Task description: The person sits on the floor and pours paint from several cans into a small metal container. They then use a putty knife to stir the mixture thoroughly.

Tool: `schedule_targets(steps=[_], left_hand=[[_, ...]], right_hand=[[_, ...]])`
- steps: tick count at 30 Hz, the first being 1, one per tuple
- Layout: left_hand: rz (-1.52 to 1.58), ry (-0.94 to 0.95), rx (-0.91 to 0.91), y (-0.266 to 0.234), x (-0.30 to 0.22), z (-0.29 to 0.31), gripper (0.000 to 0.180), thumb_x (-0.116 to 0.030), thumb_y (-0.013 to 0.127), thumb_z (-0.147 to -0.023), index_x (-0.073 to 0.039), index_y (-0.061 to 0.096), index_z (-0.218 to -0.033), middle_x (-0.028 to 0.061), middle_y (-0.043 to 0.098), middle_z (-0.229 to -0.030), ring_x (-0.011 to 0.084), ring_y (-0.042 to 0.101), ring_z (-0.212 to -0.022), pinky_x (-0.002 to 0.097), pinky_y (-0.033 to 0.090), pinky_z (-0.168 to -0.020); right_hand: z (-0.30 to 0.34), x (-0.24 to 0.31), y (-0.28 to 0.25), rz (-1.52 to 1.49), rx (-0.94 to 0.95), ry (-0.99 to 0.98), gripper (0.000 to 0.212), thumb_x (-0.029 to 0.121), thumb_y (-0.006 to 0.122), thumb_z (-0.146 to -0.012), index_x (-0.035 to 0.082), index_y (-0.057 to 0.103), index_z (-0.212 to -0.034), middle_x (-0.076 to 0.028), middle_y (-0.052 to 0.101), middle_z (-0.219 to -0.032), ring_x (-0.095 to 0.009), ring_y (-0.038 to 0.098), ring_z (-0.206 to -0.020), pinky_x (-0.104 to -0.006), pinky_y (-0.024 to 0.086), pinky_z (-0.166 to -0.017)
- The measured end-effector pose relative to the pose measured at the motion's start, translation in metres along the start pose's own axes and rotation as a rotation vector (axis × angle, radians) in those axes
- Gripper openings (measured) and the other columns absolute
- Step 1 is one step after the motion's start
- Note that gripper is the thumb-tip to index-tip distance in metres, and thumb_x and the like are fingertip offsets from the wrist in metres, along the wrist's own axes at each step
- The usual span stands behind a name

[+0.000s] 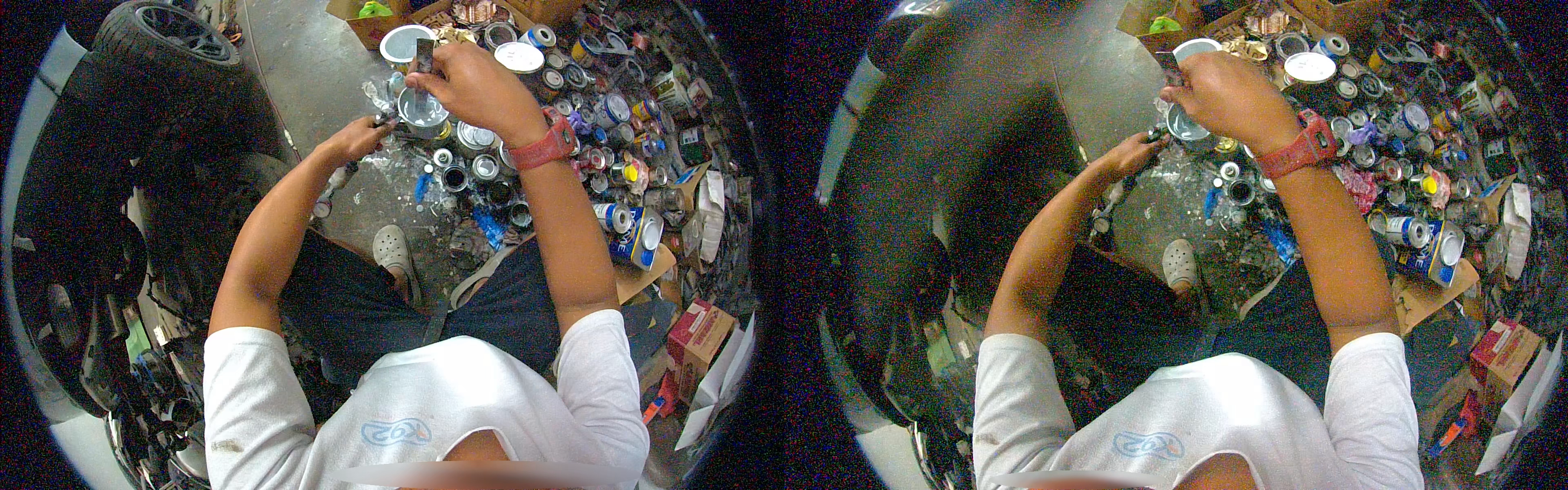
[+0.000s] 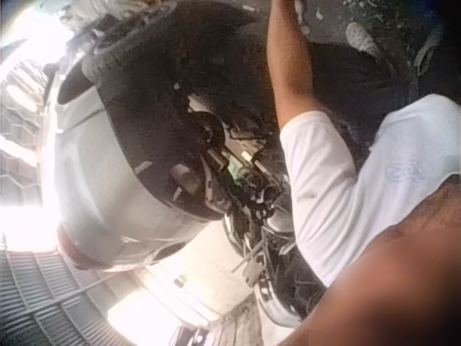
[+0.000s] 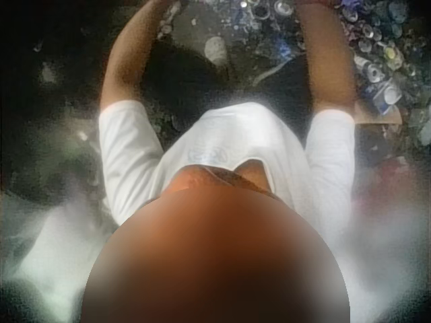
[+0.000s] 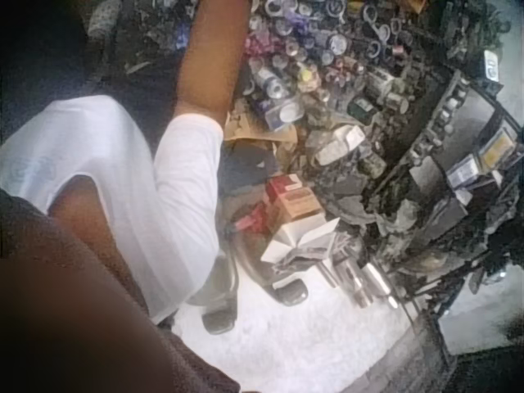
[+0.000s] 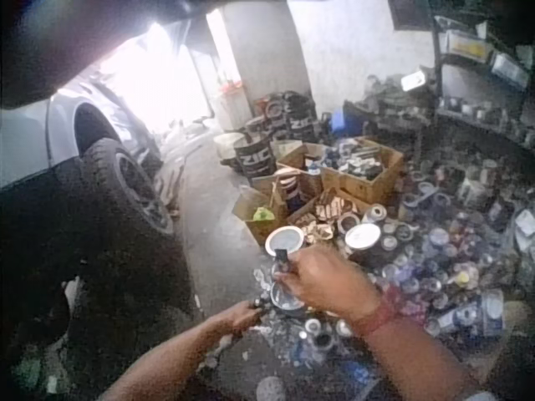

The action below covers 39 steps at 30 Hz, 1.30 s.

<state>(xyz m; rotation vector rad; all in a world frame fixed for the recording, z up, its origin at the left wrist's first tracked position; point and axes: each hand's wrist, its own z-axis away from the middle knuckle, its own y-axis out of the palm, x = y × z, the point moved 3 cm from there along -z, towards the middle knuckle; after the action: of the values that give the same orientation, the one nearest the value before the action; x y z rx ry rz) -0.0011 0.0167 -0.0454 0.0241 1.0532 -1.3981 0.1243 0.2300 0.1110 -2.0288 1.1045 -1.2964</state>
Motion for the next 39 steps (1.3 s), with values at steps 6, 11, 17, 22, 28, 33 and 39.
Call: schedule_targets(steps=[6, 11, 17, 22, 28, 33, 39], left_hand=[[0.016, 0.006, 0.053, 0.003, 0.007, -0.006, 0.050, -0.054, 0.054, -0.103, -0.007, 0.066, -0.116, 0.0017, 0.060, -0.083, 0.0146, 0.051, -0.073, 0.0331, 0.044, -0.065], [0.056, 0.041, 0.054, 0.006, 0.019, -0.018, 0.060, -0.058, 0.053, -0.102, -0.002, 0.067, -0.115, 0.0052, 0.061, -0.080, 0.0173, 0.054, -0.073, 0.0366, 0.047, -0.067], [-0.012, 0.029, 0.004, 0.003, 0.014, -0.010, 0.063, -0.060, 0.054, -0.101, -0.001, 0.066, -0.117, 0.0045, 0.060, -0.078, 0.0174, 0.054, -0.072, 0.0372, 0.046, -0.065], [0.020, 0.025, 0.024, 0.004, 0.001, 0.001, 0.061, -0.058, 0.055, -0.101, 0.000, 0.065, -0.117, 0.0070, 0.062, -0.084, 0.0174, 0.056, -0.076, 0.0364, 0.049, -0.069], [-0.016, 0.012, 0.056, 0.002, 0.002, -0.001, 0.060, -0.060, 0.054, -0.100, -0.002, 0.065, -0.114, 0.0054, 0.063, -0.083, 0.0170, 0.055, -0.073, 0.0363, 0.048, -0.067], [-0.062, -0.044, 0.060, 0.002, 0.005, -0.002, 0.059, -0.063, 0.052, -0.100, -0.006, 0.065, -0.113, 0.0041, 0.063, -0.082, 0.0165, 0.056, -0.072, 0.0352, 0.048, -0.063], [-0.056, -0.022, 0.048, 0.001, 0.006, -0.001, 0.062, -0.064, 0.052, -0.100, -0.006, 0.065, -0.115, 0.0045, 0.064, -0.084, 0.0175, 0.057, -0.074, 0.0360, 0.049, -0.065]], right_hand=[[0.000, 0.001, 0.000, -0.031, -0.014, -0.015, 0.037, 0.033, 0.072, -0.092, -0.003, 0.071, -0.084, -0.024, 0.066, -0.076, -0.042, 0.067, -0.077, -0.0505, 0.051, -0.071], [-0.001, 0.000, 0.001, -0.007, -0.016, -0.004, 0.035, 0.033, 0.072, -0.093, -0.002, 0.072, -0.087, -0.024, 0.067, -0.077, -0.042, 0.067, -0.076, -0.0506, 0.051, -0.070], [-0.001, 0.002, 0.000, 0.045, 0.100, 0.053, 0.037, 0.035, 0.072, -0.091, -0.002, 0.070, -0.093, -0.025, 0.070, -0.087, -0.045, 0.070, -0.083, -0.0541, 0.056, -0.076], [-0.001, 0.005, -0.001, -0.016, -0.008, 0.018, 0.033, 0.031, 0.072, -0.091, 0.000, 0.071, -0.081, -0.021, 0.069, -0.075, -0.042, 0.068, -0.076, -0.0520, 0.051, -0.073], [-0.001, 0.001, 0.003, -0.038, 0.001, 0.050, 0.032, 0.030, 0.073, -0.091, -0.001, 0.071, -0.083, -0.022, 0.069, -0.079, -0.042, 0.068, -0.080, -0.0522, 0.051, -0.075], [0.000, 0.002, 0.003, 0.026, -0.011, 0.001, 0.030, 0.028, 0.073, -0.090, -0.001, 0.070, -0.083, -0.023, 0.069, -0.080, -0.042, 0.067, -0.081, -0.0532, 0.051, -0.075], [0.000, 0.001, 0.007, -0.045, 0.143, 0.050, 0.033, 0.032, 0.072, -0.091, -0.001, 0.070, -0.090, -0.025, 0.070, -0.087, -0.044, 0.069, -0.086, -0.0537, 0.055, -0.078]])
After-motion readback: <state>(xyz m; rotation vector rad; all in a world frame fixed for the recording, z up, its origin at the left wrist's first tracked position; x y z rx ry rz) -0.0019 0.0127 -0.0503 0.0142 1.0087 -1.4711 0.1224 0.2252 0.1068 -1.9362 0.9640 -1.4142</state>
